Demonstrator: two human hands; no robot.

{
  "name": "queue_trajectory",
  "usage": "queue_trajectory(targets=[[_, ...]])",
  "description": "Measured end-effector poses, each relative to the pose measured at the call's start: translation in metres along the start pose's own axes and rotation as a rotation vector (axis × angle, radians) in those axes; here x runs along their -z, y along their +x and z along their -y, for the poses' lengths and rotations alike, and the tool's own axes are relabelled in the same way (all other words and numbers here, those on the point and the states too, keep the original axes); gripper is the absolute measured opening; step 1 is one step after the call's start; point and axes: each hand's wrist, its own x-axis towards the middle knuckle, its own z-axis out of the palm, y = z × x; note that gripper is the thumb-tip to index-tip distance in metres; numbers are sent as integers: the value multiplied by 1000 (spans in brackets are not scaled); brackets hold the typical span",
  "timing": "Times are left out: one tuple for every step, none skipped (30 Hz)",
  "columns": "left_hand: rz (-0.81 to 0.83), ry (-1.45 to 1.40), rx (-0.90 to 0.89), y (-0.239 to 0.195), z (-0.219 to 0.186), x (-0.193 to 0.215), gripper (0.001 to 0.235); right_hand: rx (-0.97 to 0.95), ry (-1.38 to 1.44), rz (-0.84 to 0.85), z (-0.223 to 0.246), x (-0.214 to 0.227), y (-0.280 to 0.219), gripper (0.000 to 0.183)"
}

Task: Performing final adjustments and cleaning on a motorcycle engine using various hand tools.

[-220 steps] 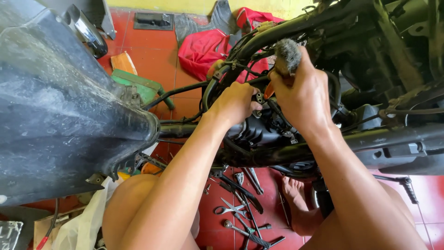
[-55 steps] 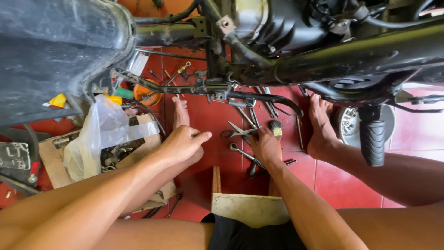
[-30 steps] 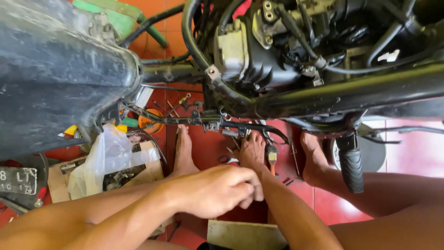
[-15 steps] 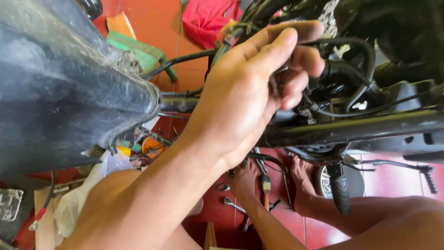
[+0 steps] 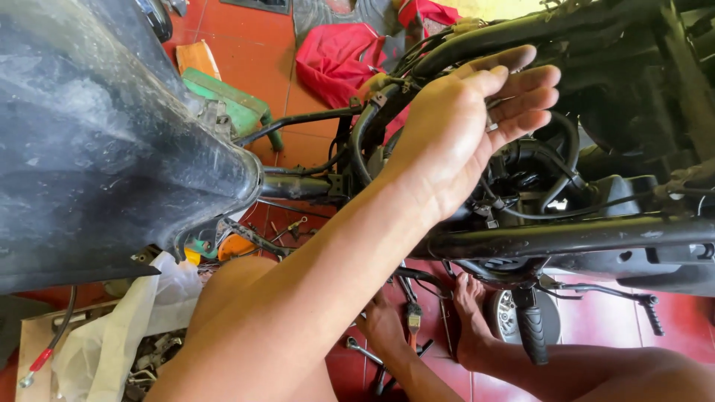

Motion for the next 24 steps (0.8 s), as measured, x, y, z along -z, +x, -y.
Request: queue_trajectory(targets=[[6,-17,10,0,0,-2,30,-15,-134,82,-9,-9,-3,31],[12,-35,19,1,0,-4,32,-30,-267,164,-19,-18,-6,18],[16,-34,16,-2,-2,-6,32,-27,-271,161,-28,-25,-7,18],[31,-50,38,-5,-5,-9,32,-50,-472,278,-37,-32,-8,10],[45,-65,60,-9,-8,-11,32,-73,-672,394,-46,-41,-8,27],[48,-63,57,-10,-10,-12,32,-70,-674,391,-43,-38,-9,27],[48,-56,70,-13,-12,-14,33,-40,-729,335,-39,-36,-10,22],[48,-50,84,-15,-14,-15,34,-11,-784,279,-35,-34,-11,18],[53,-46,83,-16,-15,-14,34,-11,-785,273,-20,-22,-5,18],[46,-30,80,-16,-15,-13,32,-40,-723,371,-5,-9,0,23],[38,-14,77,-17,-16,-12,30,-70,-659,469,11,4,5,31],[42,-11,78,-14,-13,-5,30,-71,-659,464,23,15,8,31],[101,-16,19,-10,-10,3,34,-13,-661,465,35,27,11,24],[161,-21,-40,-6,-8,10,40,45,-663,465,47,39,15,19],[169,-15,-42,-7,-9,13,40,46,-665,454,67,66,21,19],[206,-23,-69,-8,-11,16,37,111,-627,520,87,95,27,25],[248,-30,-96,-8,-12,17,34,175,-591,582,106,124,32,51],[261,-23,-97,-10,-15,15,34,176,-596,568,130,159,43,51],[203,-8,-85,-12,-18,14,34,146,-545,677,155,195,51,35],[145,8,-73,-14,-20,12,34,118,-491,786,179,231,59,22],[157,11,-68,-17,-22,7,34,112,-494,774,196,265,62,22],[82,26,-68,-20,-23,3,34,60,-508,826,213,299,64,18],[7,43,-76,-22,-27,0,35,15,-525,878,230,333,68,17],[19,47,-81,-19,-26,-1,35,16,-532,866,231,366,68,17]])
